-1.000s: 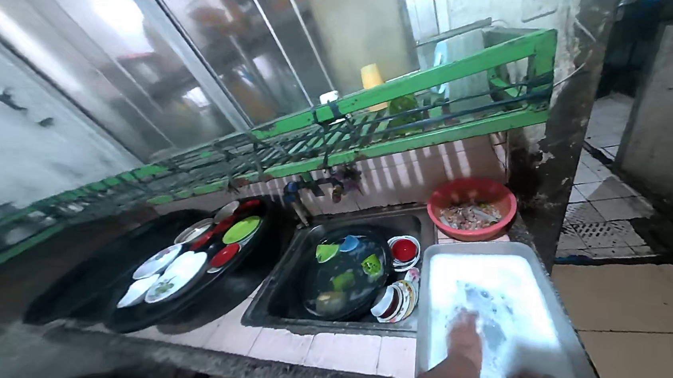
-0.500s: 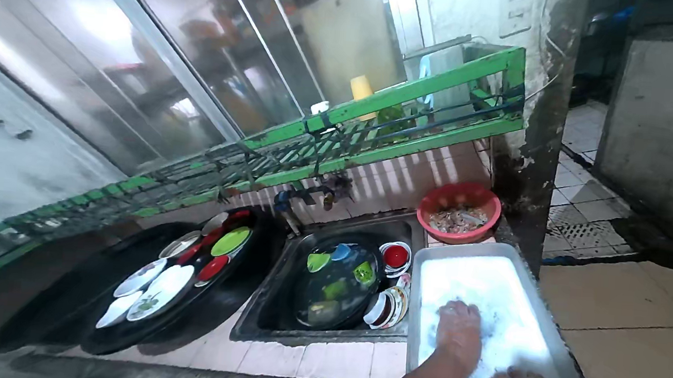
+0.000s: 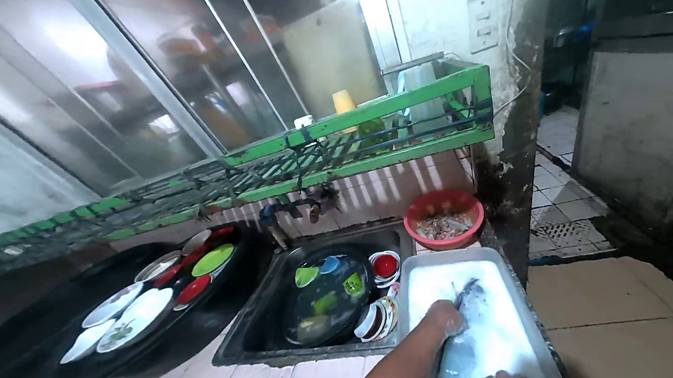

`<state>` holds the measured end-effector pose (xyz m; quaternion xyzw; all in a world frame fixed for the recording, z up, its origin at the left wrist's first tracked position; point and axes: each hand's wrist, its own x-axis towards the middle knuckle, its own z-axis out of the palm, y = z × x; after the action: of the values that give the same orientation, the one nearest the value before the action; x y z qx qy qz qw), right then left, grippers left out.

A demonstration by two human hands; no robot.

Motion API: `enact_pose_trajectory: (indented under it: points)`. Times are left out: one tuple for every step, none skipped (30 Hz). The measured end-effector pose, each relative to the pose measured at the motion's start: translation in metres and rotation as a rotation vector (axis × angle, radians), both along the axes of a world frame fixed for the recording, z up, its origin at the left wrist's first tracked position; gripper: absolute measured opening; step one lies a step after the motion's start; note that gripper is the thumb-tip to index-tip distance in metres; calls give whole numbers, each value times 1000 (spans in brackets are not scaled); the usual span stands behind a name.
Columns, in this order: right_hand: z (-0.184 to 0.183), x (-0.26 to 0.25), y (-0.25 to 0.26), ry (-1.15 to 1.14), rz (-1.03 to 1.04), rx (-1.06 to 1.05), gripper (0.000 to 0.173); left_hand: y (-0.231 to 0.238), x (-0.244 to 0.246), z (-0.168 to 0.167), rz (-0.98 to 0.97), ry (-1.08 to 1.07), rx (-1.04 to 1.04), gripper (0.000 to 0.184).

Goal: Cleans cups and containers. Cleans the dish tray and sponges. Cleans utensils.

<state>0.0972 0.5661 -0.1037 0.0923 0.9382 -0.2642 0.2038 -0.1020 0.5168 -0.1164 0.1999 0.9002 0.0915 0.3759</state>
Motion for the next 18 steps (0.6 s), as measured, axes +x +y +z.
enact_pose_trajectory:
  points:
    - [0, 0, 0, 11, 0, 0, 48, -1, -2, -1, 24, 4, 28, 49]
    - [0, 1, 1, 15, 2, -2, 48, -2, -4, -2, 25, 31, 29, 55]
    - [-1, 0, 0, 17, 5, -7, 47, -3, -5, -2, 10, 74, 10, 59]
    - [-3, 0, 1, 18, 12, -3, 46, -5, -4, 0, -22, 128, -24, 60]
    - [-4, 0, 1, 19, 15, -1, 45, -7, -2, 2, -53, 177, -54, 60]
    - [-5, -1, 1, 15, 18, -4, 43, -7, -1, 4, -83, 206, -81, 61]
    - [-5, -1, 2, 18, 23, -8, 43, -6, -2, 6, -113, 207, -115, 63]
    - [-6, -2, 3, 28, 28, -10, 41, -3, -4, 9, -139, 191, -146, 66]
    - [-6, -2, 3, 39, 32, -11, 40, 0, -7, 13, -163, 169, -171, 68]
    - [-6, -2, 3, 51, 36, -15, 40, 3, -11, 17, -174, 141, -188, 68]
    - [-6, -2, 3, 51, 40, -16, 41, 6, -14, 21, -172, 116, -191, 68]
    - [-7, -3, 4, 47, 42, -10, 43, 10, -18, 23, -163, 107, -190, 67]
    - [-7, -3, 3, 35, 38, -6, 44, 13, -19, 21, -153, 112, -187, 65]
    - [-5, -4, 3, 17, 33, 1, 43, 17, -20, 18, -139, 124, -176, 63]
    - [-5, -4, 3, 13, 33, 5, 44, 21, -18, 12, -114, 137, -149, 63]
    - [-7, -4, 3, 24, 30, 2, 43, 26, -15, 5, -77, 155, -117, 62]
    - [-10, -4, 3, 42, 28, -4, 43, 29, -12, -1, -50, 175, -94, 60]
    - [-11, -3, 4, 52, 27, -6, 44, 30, -8, -5, -38, 187, -75, 58]
